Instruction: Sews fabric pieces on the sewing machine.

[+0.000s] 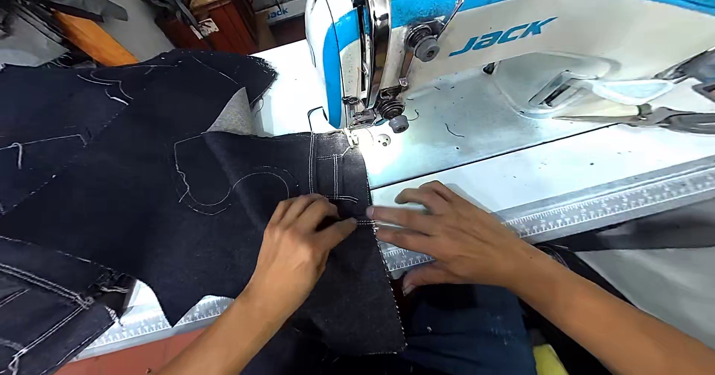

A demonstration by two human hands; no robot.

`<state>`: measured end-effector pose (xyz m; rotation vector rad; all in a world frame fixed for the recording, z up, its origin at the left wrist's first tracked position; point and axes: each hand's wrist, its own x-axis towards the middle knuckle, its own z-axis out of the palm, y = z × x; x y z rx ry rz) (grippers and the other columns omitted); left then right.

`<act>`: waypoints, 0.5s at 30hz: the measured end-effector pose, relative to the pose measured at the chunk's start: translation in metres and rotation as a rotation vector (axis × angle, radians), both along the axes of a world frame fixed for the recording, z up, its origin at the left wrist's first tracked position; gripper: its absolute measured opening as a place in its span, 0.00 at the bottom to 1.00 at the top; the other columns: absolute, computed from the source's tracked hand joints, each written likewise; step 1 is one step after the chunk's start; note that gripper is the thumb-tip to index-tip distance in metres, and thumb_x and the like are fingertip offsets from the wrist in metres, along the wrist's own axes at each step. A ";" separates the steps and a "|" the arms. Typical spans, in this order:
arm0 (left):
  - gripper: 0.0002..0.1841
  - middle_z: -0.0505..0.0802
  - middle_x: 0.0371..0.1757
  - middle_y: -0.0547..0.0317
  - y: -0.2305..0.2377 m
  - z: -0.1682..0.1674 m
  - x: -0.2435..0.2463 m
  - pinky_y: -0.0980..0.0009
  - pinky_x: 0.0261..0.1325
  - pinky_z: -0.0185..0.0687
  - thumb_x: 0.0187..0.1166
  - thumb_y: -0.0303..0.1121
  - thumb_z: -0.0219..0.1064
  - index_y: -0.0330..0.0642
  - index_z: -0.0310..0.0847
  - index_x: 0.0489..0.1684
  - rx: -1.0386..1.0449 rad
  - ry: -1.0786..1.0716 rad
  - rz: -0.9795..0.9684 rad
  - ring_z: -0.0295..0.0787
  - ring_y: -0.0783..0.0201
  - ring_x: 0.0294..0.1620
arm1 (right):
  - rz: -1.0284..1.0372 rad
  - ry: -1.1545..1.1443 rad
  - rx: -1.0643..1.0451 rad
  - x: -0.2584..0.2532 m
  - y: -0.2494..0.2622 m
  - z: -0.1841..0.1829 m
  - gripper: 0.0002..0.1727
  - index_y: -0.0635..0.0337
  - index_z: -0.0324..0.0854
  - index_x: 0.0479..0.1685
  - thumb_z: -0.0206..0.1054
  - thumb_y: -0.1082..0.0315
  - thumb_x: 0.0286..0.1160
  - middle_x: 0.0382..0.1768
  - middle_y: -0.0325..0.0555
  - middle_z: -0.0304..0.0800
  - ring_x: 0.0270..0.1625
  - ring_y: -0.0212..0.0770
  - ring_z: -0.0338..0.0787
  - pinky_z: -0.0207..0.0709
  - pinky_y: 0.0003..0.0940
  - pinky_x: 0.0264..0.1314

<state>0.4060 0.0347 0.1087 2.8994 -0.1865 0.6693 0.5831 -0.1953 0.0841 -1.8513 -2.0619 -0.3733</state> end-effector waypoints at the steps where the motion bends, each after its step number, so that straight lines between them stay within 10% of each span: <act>1: 0.18 0.95 0.52 0.63 -0.003 0.000 -0.004 0.50 0.67 0.83 0.83 0.29 0.58 0.61 0.95 0.53 0.038 0.025 -0.010 0.89 0.55 0.65 | 0.020 0.007 -0.005 0.000 -0.001 -0.001 0.34 0.37 0.83 0.71 0.49 0.28 0.80 0.80 0.25 0.78 0.73 0.42 0.80 0.69 0.45 0.67; 4: 0.24 0.90 0.70 0.59 -0.010 -0.005 -0.014 0.39 0.82 0.68 0.91 0.51 0.48 0.56 0.86 0.71 0.035 0.118 -0.018 0.79 0.51 0.80 | 0.031 0.050 -0.047 0.001 -0.004 0.003 0.36 0.41 0.82 0.74 0.48 0.29 0.82 0.80 0.26 0.79 0.72 0.41 0.80 0.70 0.44 0.65; 7: 0.40 0.90 0.71 0.59 -0.012 -0.008 -0.007 0.38 0.83 0.68 0.78 0.75 0.47 0.57 0.86 0.71 0.024 0.088 0.009 0.80 0.50 0.80 | -0.008 0.026 -0.086 0.004 -0.006 0.010 0.38 0.42 0.81 0.74 0.44 0.28 0.83 0.82 0.26 0.77 0.69 0.42 0.81 0.72 0.44 0.61; 15: 0.44 0.89 0.72 0.63 0.013 -0.004 0.031 0.27 0.78 0.63 0.73 0.81 0.42 0.65 0.82 0.76 0.111 0.110 0.067 0.81 0.51 0.78 | -0.041 -0.030 -0.121 0.041 0.021 0.016 0.41 0.42 0.79 0.77 0.41 0.26 0.81 0.82 0.27 0.77 0.70 0.44 0.82 0.75 0.44 0.60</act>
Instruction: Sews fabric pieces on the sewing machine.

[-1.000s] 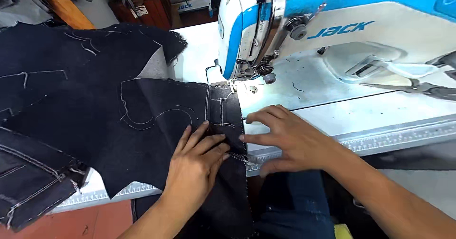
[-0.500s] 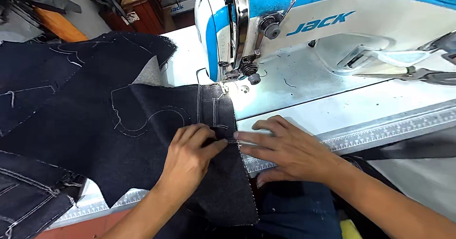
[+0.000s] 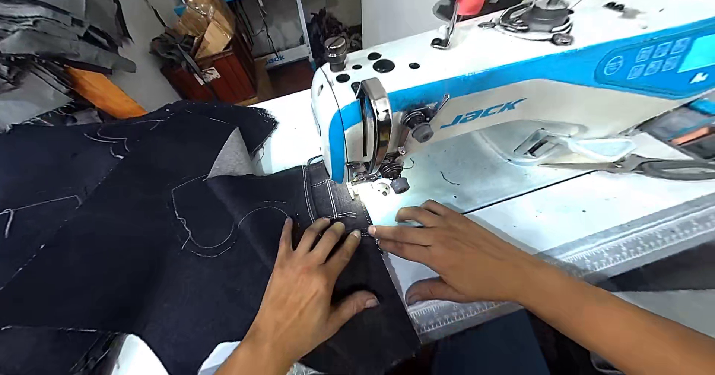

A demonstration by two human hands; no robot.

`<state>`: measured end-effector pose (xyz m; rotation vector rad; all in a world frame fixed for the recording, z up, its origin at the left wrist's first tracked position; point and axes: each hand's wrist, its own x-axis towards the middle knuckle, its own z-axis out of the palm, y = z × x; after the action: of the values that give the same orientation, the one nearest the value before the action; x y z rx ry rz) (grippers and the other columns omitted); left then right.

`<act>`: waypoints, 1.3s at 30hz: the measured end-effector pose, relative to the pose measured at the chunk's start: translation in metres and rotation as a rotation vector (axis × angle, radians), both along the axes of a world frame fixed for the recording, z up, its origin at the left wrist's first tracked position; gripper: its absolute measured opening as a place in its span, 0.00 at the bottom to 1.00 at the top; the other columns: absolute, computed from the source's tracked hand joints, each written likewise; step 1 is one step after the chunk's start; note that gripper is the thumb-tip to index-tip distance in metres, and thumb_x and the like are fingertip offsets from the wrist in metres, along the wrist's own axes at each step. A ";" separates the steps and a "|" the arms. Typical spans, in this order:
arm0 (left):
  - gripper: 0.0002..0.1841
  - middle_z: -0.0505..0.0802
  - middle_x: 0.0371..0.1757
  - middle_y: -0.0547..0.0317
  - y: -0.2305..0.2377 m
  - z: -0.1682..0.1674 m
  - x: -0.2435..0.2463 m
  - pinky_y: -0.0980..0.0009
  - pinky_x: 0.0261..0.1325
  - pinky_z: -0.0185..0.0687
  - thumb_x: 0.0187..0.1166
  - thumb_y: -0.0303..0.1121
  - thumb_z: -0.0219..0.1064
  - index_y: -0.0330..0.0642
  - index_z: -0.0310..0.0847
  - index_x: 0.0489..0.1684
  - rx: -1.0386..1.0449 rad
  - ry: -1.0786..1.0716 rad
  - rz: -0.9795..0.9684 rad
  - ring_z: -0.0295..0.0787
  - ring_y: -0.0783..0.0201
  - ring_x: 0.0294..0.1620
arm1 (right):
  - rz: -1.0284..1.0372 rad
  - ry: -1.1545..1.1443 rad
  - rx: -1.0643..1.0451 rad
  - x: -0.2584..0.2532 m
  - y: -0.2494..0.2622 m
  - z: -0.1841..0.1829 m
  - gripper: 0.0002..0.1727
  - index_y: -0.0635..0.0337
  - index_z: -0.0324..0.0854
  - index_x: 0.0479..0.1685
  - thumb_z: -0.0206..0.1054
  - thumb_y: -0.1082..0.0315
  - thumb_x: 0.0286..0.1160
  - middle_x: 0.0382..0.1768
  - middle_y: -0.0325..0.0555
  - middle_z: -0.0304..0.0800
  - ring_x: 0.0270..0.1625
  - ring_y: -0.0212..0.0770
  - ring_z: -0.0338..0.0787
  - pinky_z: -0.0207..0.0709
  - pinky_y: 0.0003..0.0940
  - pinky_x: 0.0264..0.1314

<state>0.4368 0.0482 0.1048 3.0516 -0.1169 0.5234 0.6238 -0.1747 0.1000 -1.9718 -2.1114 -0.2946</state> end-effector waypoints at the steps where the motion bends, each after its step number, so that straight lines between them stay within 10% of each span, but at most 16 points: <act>1: 0.43 0.89 0.72 0.62 0.004 0.001 0.006 0.27 0.78 0.64 0.73 0.81 0.43 0.65 0.82 0.76 -0.004 0.006 -0.003 0.81 0.51 0.78 | -0.007 -0.003 -0.003 0.004 0.004 0.001 0.41 0.42 0.80 0.76 0.42 0.25 0.81 0.81 0.27 0.78 0.70 0.43 0.81 0.74 0.44 0.60; 13: 0.42 0.83 0.77 0.56 0.054 0.017 0.060 0.25 0.76 0.62 0.72 0.78 0.51 0.62 0.81 0.77 -0.014 0.168 -0.018 0.72 0.45 0.83 | -0.209 0.043 0.125 0.012 0.029 -0.008 0.42 0.37 0.84 0.74 0.48 0.21 0.73 0.74 0.25 0.85 0.73 0.40 0.80 0.71 0.45 0.62; 17: 0.38 0.84 0.76 0.53 0.069 0.036 0.082 0.23 0.71 0.67 0.68 0.75 0.61 0.55 0.90 0.63 -0.010 0.208 -0.058 0.74 0.40 0.81 | -0.205 0.088 0.129 0.015 0.027 -0.005 0.43 0.41 0.86 0.71 0.52 0.21 0.70 0.74 0.27 0.85 0.72 0.42 0.80 0.73 0.46 0.63; 20: 0.31 0.76 0.84 0.41 0.108 0.074 0.110 0.14 0.77 0.45 0.77 0.65 0.64 0.53 0.91 0.64 -0.060 0.245 0.008 0.59 0.31 0.89 | -0.190 0.124 0.260 0.009 0.022 -0.007 0.32 0.46 0.93 0.56 0.60 0.30 0.74 0.64 0.33 0.92 0.67 0.42 0.86 0.78 0.45 0.62; 22: 0.31 0.73 0.86 0.38 0.155 0.081 0.133 0.14 0.79 0.39 0.86 0.62 0.53 0.49 0.85 0.72 -0.020 0.177 0.123 0.53 0.29 0.91 | -0.140 0.427 0.429 -0.022 0.007 -0.008 0.17 0.50 0.95 0.44 0.70 0.48 0.77 0.52 0.35 0.96 0.59 0.36 0.90 0.83 0.38 0.61; 25: 0.37 0.81 0.80 0.41 0.194 0.039 0.133 0.19 0.86 0.33 0.89 0.63 0.45 0.40 0.82 0.73 0.113 0.074 0.155 0.62 0.36 0.89 | 0.159 1.176 0.174 -0.081 -0.035 -0.004 0.22 0.52 0.89 0.60 0.62 0.46 0.86 0.54 0.40 0.95 0.57 0.32 0.92 0.87 0.32 0.61; 29: 0.41 0.86 0.62 0.25 0.129 0.016 0.071 0.29 0.77 0.64 0.83 0.65 0.53 0.24 0.80 0.59 0.077 0.040 0.335 0.80 0.28 0.70 | 0.195 1.761 -0.366 -0.102 -0.076 -0.053 0.54 0.59 0.74 0.82 0.57 0.21 0.68 0.71 0.54 0.87 0.68 0.49 0.89 0.84 0.46 0.65; 31: 0.42 0.87 0.52 0.26 0.088 0.018 0.011 0.31 0.61 0.76 0.81 0.67 0.51 0.26 0.81 0.55 0.117 0.046 0.467 0.85 0.27 0.59 | 0.081 2.083 -0.159 -0.123 -0.071 -0.069 0.53 0.53 0.77 0.78 0.57 0.18 0.63 0.76 0.52 0.83 0.75 0.53 0.84 0.82 0.51 0.69; 33: 0.47 0.92 0.45 0.33 0.050 0.015 -0.068 0.34 0.53 0.80 0.76 0.73 0.46 0.31 0.85 0.56 0.160 0.036 0.585 0.90 0.32 0.49 | -0.114 2.274 0.086 -0.153 -0.056 -0.056 0.37 0.44 0.84 0.63 0.62 0.25 0.68 0.61 0.40 0.94 0.63 0.45 0.93 0.88 0.49 0.63; 36: 0.50 0.95 0.44 0.37 -0.004 0.017 -0.186 0.35 0.50 0.82 0.66 0.72 0.67 0.27 0.82 0.67 -0.109 0.104 0.745 0.93 0.37 0.42 | -0.268 2.062 -0.069 -0.189 -0.037 -0.029 0.12 0.46 0.85 0.53 0.74 0.60 0.74 0.46 0.22 0.96 0.52 0.21 0.92 0.86 0.28 0.62; 39: 0.35 0.96 0.37 0.45 -0.008 -0.011 -0.286 0.44 0.49 0.90 0.58 0.46 0.87 0.30 0.85 0.61 -0.668 0.146 0.994 0.95 0.49 0.37 | -0.136 1.665 -0.482 -0.231 0.007 -0.029 0.19 0.68 0.87 0.51 0.75 0.59 0.75 0.45 0.52 0.95 0.52 0.42 0.94 0.84 0.48 0.63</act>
<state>0.1503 0.0402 0.0940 2.2685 1.3160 0.2547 0.3933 -0.1675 0.0708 -1.4232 -0.8882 1.4155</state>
